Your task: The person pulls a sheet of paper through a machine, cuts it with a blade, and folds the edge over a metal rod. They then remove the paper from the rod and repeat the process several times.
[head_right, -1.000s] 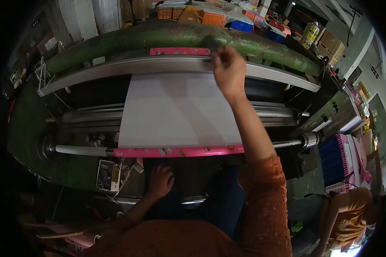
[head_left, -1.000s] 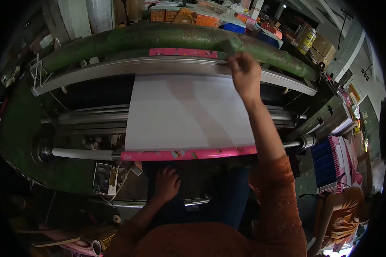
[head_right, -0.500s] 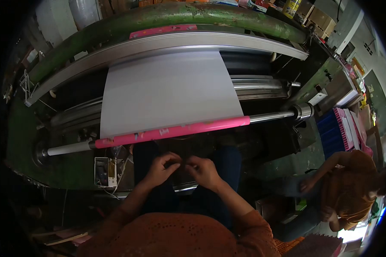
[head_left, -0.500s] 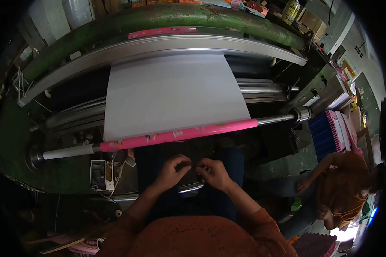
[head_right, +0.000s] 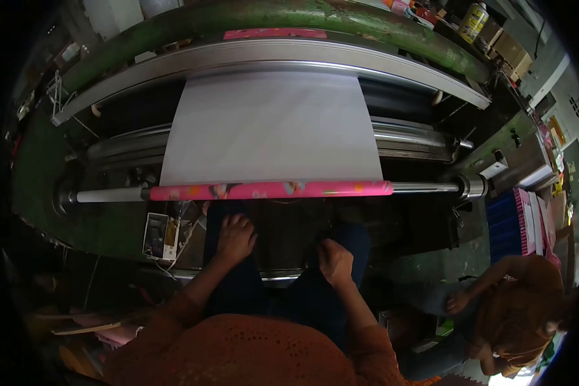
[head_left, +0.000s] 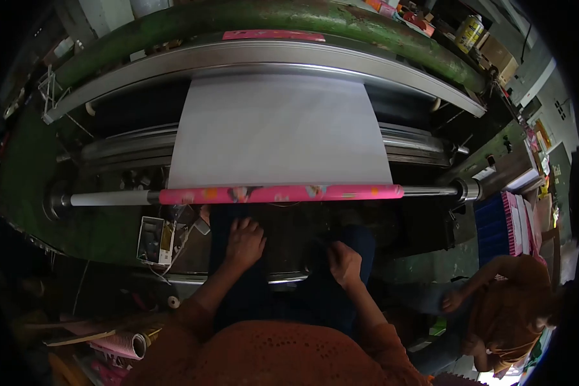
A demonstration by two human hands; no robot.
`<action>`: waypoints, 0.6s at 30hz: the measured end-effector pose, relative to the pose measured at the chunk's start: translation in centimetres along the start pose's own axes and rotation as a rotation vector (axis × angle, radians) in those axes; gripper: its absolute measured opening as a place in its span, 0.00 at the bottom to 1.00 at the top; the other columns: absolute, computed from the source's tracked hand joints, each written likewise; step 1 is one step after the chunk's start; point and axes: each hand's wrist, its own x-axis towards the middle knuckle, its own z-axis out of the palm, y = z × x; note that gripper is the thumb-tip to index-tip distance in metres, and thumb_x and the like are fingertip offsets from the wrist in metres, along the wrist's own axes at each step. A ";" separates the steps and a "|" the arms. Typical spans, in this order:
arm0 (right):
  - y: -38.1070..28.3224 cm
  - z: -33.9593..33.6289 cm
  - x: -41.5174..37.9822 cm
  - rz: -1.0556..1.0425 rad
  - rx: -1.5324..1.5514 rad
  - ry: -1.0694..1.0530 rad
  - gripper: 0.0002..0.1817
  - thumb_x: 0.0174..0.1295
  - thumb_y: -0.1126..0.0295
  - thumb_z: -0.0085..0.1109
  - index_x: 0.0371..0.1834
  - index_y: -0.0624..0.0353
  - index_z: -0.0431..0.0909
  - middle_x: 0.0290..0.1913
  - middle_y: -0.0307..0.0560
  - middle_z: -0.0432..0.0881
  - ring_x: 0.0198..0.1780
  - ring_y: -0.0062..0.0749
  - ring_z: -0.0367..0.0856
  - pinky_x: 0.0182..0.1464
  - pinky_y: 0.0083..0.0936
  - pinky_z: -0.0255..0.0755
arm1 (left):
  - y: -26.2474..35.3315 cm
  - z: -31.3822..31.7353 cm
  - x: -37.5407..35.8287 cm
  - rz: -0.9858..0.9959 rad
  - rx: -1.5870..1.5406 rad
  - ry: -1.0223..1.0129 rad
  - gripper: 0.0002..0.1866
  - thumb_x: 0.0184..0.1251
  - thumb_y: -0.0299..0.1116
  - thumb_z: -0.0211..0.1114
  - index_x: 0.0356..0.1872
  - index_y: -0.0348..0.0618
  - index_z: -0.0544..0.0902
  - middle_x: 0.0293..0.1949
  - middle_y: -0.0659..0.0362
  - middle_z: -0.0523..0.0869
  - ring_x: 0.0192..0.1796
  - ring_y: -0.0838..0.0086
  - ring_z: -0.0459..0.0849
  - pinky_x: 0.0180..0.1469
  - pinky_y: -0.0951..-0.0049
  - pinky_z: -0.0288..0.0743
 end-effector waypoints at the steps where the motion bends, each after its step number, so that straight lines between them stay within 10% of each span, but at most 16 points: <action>1: 0.1 0.1 0.0 0.003 -0.026 -0.011 0.03 0.60 0.71 0.57 0.35 0.58 0.77 0.33 0.52 0.81 0.37 0.49 0.82 0.38 0.37 0.75 | 0.0 -0.1 0.0 0.007 -0.001 -0.015 0.10 0.54 0.38 0.67 0.31 0.43 0.83 0.40 0.56 0.81 0.55 0.64 0.75 0.62 0.58 0.63; 13: -2.1 -0.2 1.7 -0.037 0.004 -0.101 0.04 0.59 0.71 0.59 0.33 0.59 0.80 0.27 0.51 0.81 0.29 0.45 0.83 0.33 0.31 0.75 | -0.5 1.5 -0.7 0.007 -0.063 0.081 0.08 0.55 0.38 0.65 0.30 0.45 0.83 0.38 0.55 0.80 0.54 0.62 0.75 0.66 0.54 0.60; 18: -14.5 -5.3 7.6 -0.190 0.291 -0.227 0.04 0.55 0.77 0.63 0.33 0.63 0.79 0.28 0.51 0.81 0.27 0.37 0.81 0.33 0.22 0.73 | -0.7 2.1 -0.6 0.020 -0.157 0.158 0.07 0.56 0.36 0.63 0.28 0.45 0.81 0.36 0.55 0.79 0.51 0.62 0.75 0.64 0.51 0.62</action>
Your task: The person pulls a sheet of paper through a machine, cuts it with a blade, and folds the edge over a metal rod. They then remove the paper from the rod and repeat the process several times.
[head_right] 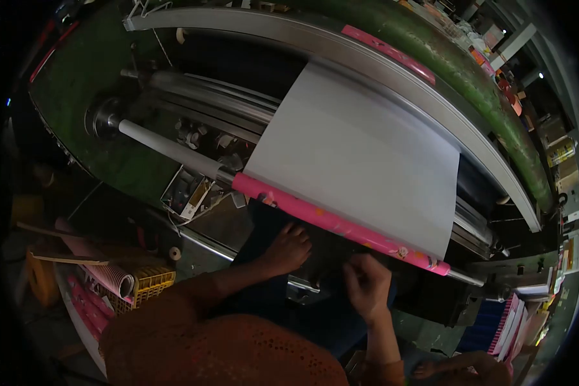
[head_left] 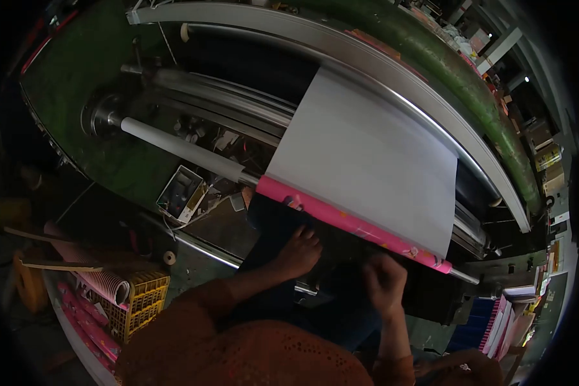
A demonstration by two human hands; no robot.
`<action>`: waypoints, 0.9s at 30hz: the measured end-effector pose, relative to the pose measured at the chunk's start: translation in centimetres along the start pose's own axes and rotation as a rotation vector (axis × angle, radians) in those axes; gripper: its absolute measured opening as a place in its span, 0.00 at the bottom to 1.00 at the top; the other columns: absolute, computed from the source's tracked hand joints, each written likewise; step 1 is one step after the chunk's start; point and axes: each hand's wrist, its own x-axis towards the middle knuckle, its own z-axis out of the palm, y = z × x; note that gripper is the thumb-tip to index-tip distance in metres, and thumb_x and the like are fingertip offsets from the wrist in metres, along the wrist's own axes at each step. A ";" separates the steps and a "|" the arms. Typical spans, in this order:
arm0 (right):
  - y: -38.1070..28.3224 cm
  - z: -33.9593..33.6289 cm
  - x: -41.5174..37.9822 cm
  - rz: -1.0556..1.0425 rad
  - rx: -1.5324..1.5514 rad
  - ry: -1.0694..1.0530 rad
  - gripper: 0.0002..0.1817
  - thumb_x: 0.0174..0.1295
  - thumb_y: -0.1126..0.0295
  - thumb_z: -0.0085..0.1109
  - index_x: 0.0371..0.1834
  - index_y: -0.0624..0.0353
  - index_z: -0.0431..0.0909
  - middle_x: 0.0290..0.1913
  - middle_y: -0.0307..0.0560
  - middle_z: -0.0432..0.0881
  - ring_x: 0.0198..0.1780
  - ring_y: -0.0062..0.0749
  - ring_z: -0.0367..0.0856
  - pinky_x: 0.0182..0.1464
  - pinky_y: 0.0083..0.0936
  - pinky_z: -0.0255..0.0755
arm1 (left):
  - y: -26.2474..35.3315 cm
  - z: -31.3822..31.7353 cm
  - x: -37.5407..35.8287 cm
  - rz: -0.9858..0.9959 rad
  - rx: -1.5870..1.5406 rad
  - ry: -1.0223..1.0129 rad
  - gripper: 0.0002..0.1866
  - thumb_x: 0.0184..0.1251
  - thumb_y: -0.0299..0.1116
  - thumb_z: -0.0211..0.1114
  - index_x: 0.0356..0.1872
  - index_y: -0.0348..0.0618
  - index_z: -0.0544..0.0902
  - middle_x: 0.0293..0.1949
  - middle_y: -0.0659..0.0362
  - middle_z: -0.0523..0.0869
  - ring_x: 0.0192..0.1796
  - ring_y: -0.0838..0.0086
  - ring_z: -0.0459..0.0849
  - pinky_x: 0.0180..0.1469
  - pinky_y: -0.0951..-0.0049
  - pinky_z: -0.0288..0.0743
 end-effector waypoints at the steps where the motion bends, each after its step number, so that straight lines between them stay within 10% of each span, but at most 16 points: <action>1: -2.3 -0.2 2.2 -0.145 -0.023 0.030 0.04 0.55 0.78 0.64 0.32 0.62 0.79 0.29 0.51 0.82 0.28 0.37 0.81 0.33 0.22 0.73 | 0.2 -0.1 0.2 -0.006 -0.019 -0.036 0.07 0.55 0.36 0.63 0.27 0.45 0.80 0.35 0.55 0.79 0.50 0.62 0.75 0.62 0.52 0.63; 9: -9.0 7.0 20.3 -0.403 -0.195 -0.137 0.04 0.58 0.75 0.59 0.33 0.62 0.81 0.31 0.50 0.84 0.31 0.39 0.83 0.36 0.29 0.75 | 2.2 -5.2 0.6 0.074 -0.266 -0.198 0.08 0.56 0.35 0.67 0.32 0.44 0.79 0.39 0.56 0.80 0.50 0.63 0.76 0.54 0.63 0.71; 14: -8.6 9.1 21.8 -0.461 -0.352 -0.183 0.05 0.55 0.74 0.58 0.32 0.62 0.80 0.32 0.54 0.84 0.34 0.49 0.83 0.38 0.35 0.76 | 2.4 -15.6 4.5 0.249 0.001 0.510 0.12 0.55 0.37 0.65 0.32 0.39 0.78 0.42 0.52 0.79 0.50 0.59 0.77 0.55 0.60 0.72; 27: -9.4 10.3 24.1 -0.669 -0.662 -0.310 0.05 0.46 0.75 0.57 0.27 0.60 0.81 0.28 0.56 0.83 0.34 0.54 0.83 0.37 0.44 0.78 | -2.4 -17.6 7.2 0.098 0.294 0.074 0.15 0.47 0.43 0.66 0.32 0.46 0.76 0.31 0.60 0.74 0.37 0.68 0.74 0.41 0.67 0.65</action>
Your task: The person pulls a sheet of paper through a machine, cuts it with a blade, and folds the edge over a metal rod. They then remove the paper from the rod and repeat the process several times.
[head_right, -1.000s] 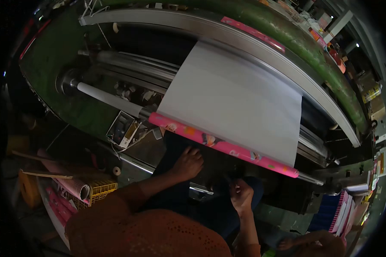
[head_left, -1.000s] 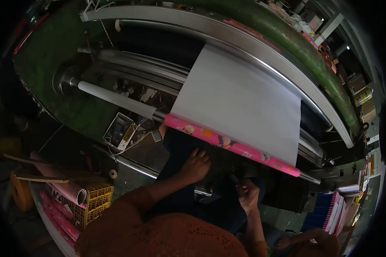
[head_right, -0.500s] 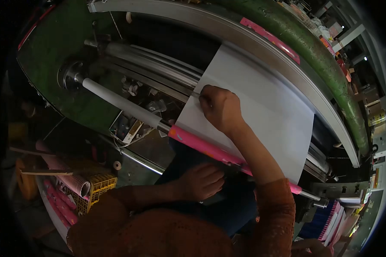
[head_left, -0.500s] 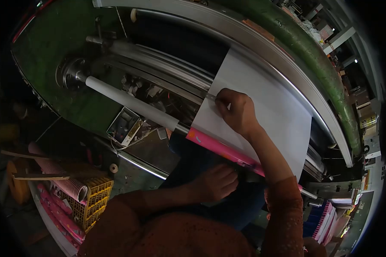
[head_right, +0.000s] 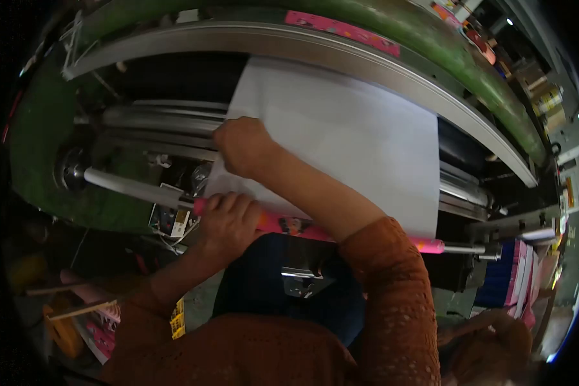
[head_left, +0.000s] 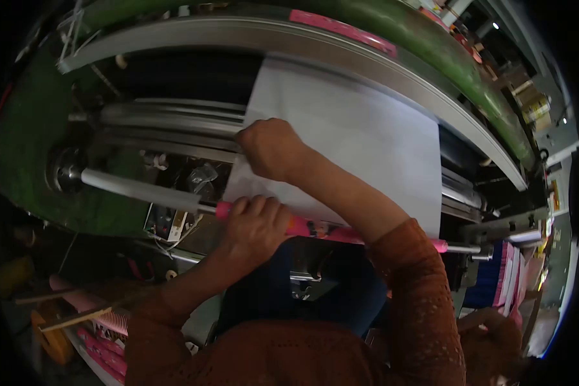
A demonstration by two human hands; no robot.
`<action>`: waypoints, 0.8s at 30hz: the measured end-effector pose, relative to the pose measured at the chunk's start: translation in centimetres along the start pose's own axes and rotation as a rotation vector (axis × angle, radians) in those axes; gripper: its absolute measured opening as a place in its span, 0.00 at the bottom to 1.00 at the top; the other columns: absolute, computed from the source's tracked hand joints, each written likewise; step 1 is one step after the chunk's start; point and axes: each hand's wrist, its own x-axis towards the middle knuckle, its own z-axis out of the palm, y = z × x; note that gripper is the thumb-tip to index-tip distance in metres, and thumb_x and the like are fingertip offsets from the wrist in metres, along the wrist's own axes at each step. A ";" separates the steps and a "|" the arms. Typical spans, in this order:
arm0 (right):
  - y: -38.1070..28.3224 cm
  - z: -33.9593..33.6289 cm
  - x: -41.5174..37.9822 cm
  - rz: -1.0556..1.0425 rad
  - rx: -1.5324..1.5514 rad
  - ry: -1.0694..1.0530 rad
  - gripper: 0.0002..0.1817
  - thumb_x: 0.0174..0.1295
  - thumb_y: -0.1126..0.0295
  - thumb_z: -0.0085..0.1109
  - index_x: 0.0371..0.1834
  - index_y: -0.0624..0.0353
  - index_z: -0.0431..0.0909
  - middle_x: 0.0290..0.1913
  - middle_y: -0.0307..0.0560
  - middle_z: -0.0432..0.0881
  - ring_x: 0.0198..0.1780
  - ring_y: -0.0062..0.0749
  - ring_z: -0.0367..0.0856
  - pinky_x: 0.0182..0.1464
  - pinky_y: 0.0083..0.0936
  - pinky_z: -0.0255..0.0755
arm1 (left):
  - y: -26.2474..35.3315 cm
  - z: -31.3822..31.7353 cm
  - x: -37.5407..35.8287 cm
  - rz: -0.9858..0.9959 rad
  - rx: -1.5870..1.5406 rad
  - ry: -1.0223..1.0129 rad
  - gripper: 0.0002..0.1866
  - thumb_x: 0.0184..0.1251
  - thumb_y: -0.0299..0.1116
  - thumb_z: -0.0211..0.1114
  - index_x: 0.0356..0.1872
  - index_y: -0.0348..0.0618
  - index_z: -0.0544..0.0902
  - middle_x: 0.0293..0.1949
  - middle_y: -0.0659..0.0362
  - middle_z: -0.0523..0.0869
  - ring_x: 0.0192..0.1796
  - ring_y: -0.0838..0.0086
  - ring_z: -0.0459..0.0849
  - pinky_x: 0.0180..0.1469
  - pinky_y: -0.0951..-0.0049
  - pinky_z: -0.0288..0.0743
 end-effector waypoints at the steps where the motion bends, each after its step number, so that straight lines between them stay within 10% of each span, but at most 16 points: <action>1: 0.2 -0.4 -0.7 -0.005 0.018 0.005 0.05 0.46 0.75 0.57 0.27 0.59 0.81 0.28 0.55 0.83 0.34 0.53 0.84 0.37 0.44 0.78 | 0.0 0.0 -0.1 -0.007 0.028 -0.055 0.17 0.46 0.45 0.68 0.32 0.47 0.76 0.32 0.60 0.75 0.38 0.67 0.74 0.42 0.66 0.66; 10: 3.8 -0.5 -6.9 -0.107 -0.047 0.113 0.03 0.49 0.73 0.59 0.23 0.56 0.82 0.28 0.50 0.84 0.34 0.46 0.85 0.36 0.37 0.78 | 0.5 -0.6 0.1 -0.029 0.092 -0.169 0.26 0.38 0.41 0.75 0.40 0.43 0.75 0.39 0.55 0.77 0.43 0.59 0.76 0.49 0.57 0.68; 19: 18.8 -9.6 -38.0 0.512 -0.444 -0.362 0.03 0.52 0.71 0.56 0.25 0.56 0.77 0.28 0.51 0.80 0.31 0.51 0.80 0.31 0.43 0.73 | -0.2 -0.1 -0.5 0.053 0.143 -0.057 0.23 0.40 0.32 0.73 0.40 0.42 0.75 0.37 0.53 0.76 0.42 0.55 0.76 0.45 0.56 0.69; 24: 11.2 -12.9 -45.8 0.699 -0.050 0.690 0.05 0.55 0.83 0.62 0.33 0.65 0.78 0.27 0.47 0.78 0.27 0.34 0.78 0.32 0.25 0.72 | 6.5 1.8 3.9 0.141 0.099 -0.184 0.21 0.43 0.33 0.73 0.39 0.43 0.74 0.37 0.53 0.77 0.42 0.56 0.77 0.45 0.58 0.70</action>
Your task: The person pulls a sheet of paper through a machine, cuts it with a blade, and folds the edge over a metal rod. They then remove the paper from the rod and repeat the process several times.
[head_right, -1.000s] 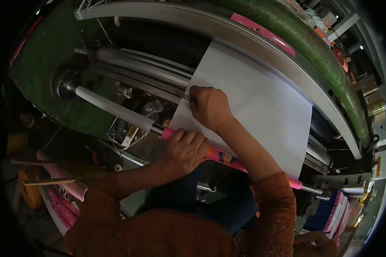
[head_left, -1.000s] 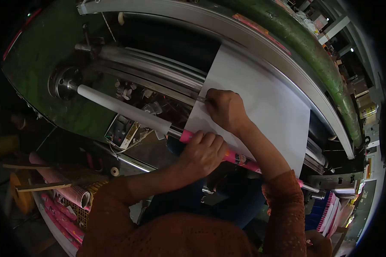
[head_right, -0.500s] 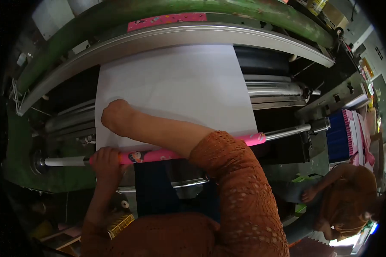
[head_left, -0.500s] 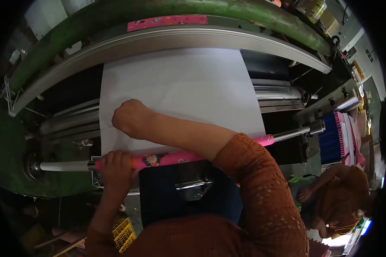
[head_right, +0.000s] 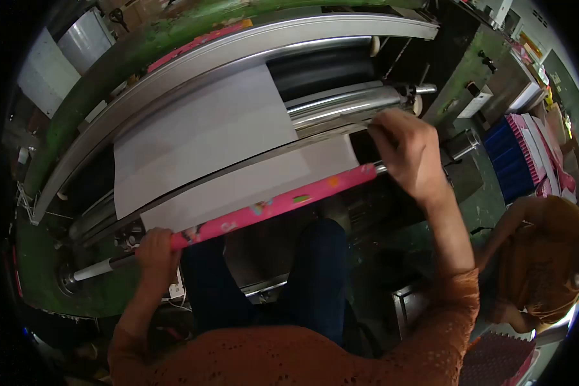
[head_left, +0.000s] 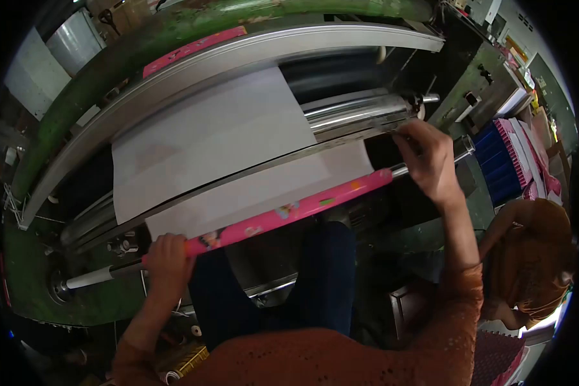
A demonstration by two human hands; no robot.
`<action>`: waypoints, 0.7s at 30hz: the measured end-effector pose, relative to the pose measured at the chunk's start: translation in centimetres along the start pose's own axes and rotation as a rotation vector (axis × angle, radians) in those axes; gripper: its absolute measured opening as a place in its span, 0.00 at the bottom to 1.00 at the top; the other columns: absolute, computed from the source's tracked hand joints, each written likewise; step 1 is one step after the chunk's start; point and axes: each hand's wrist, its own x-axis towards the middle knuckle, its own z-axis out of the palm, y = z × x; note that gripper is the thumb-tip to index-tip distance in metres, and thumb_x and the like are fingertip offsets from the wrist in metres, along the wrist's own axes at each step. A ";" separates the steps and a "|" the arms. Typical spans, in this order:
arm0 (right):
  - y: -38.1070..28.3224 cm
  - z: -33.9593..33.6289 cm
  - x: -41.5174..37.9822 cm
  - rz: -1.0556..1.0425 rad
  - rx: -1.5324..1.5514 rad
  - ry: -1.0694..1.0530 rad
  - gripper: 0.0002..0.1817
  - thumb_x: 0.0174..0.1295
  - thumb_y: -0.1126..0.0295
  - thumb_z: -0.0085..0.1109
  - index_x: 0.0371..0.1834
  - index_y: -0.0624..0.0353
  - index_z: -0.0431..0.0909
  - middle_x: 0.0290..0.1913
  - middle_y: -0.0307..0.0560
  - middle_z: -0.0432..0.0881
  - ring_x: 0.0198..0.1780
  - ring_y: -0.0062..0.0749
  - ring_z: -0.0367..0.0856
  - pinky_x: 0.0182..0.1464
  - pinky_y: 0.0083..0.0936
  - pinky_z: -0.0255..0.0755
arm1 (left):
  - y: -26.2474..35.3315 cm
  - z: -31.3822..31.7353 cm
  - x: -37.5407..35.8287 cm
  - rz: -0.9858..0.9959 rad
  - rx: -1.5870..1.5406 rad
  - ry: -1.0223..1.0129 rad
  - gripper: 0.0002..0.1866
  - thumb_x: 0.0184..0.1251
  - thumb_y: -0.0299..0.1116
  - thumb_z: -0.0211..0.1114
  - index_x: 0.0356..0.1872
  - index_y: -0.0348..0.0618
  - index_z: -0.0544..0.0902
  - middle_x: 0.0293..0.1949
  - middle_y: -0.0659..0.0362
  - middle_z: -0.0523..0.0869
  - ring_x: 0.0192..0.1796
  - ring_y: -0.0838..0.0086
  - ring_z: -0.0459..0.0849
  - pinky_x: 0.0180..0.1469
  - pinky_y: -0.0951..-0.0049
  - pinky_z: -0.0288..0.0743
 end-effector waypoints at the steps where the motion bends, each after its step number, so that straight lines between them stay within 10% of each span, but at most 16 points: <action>1: -1.1 0.2 -2.0 0.090 0.098 0.048 0.04 0.57 0.82 0.61 0.34 0.65 0.78 0.27 0.46 0.78 0.28 0.29 0.77 0.32 0.23 0.71 | 3.1 0.0 2.6 0.005 -0.027 -0.057 0.20 0.44 0.34 0.73 0.38 0.43 0.74 0.36 0.53 0.77 0.42 0.57 0.78 0.45 0.60 0.71; 2: -1.8 0.6 -4.0 0.177 0.193 0.101 0.03 0.58 0.82 0.61 0.34 0.65 0.78 0.27 0.45 0.78 0.28 0.24 0.76 0.33 0.21 0.70 | 6.6 0.0 5.5 0.012 -0.055 -0.110 0.19 0.46 0.35 0.73 0.37 0.43 0.75 0.36 0.54 0.78 0.42 0.59 0.78 0.45 0.61 0.73; 3: -1.6 1.2 -6.0 0.176 0.208 0.158 0.06 0.54 0.80 0.65 0.34 0.65 0.79 0.29 0.51 0.80 0.30 0.42 0.82 0.34 0.27 0.74 | 9.9 0.9 8.3 0.068 -0.049 -0.087 0.16 0.48 0.36 0.70 0.35 0.43 0.75 0.35 0.54 0.78 0.41 0.60 0.79 0.43 0.63 0.74; 11: 0.8 0.3 -15.1 0.643 0.476 0.446 0.04 0.62 0.77 0.63 0.35 0.66 0.78 0.31 0.34 0.81 0.31 0.13 0.73 0.33 0.14 0.68 | 33.5 6.5 25.9 0.161 -0.066 0.117 0.05 0.56 0.31 0.61 0.32 0.44 0.82 0.29 0.58 0.81 0.31 0.70 0.82 0.30 0.71 0.75; 17: -0.1 1.4 -12.0 0.498 0.663 0.613 0.06 0.66 0.74 0.61 0.40 0.66 0.77 0.33 0.38 0.81 0.35 0.16 0.77 0.42 0.13 0.70 | 35.1 5.1 27.8 0.365 -0.337 -0.047 0.14 0.51 0.37 0.62 0.36 0.39 0.79 0.37 0.51 0.82 0.41 0.63 0.81 0.43 0.66 0.74; 21: -2.6 2.9 -8.7 0.420 0.723 0.648 0.04 0.67 0.74 0.59 0.37 0.64 0.76 0.33 0.39 0.81 0.35 0.16 0.76 0.41 0.14 0.70 | 29.3 4.9 21.3 0.366 -0.088 0.403 0.20 0.61 0.37 0.56 0.51 0.35 0.77 0.43 0.53 0.80 0.50 0.66 0.76 0.59 0.59 0.67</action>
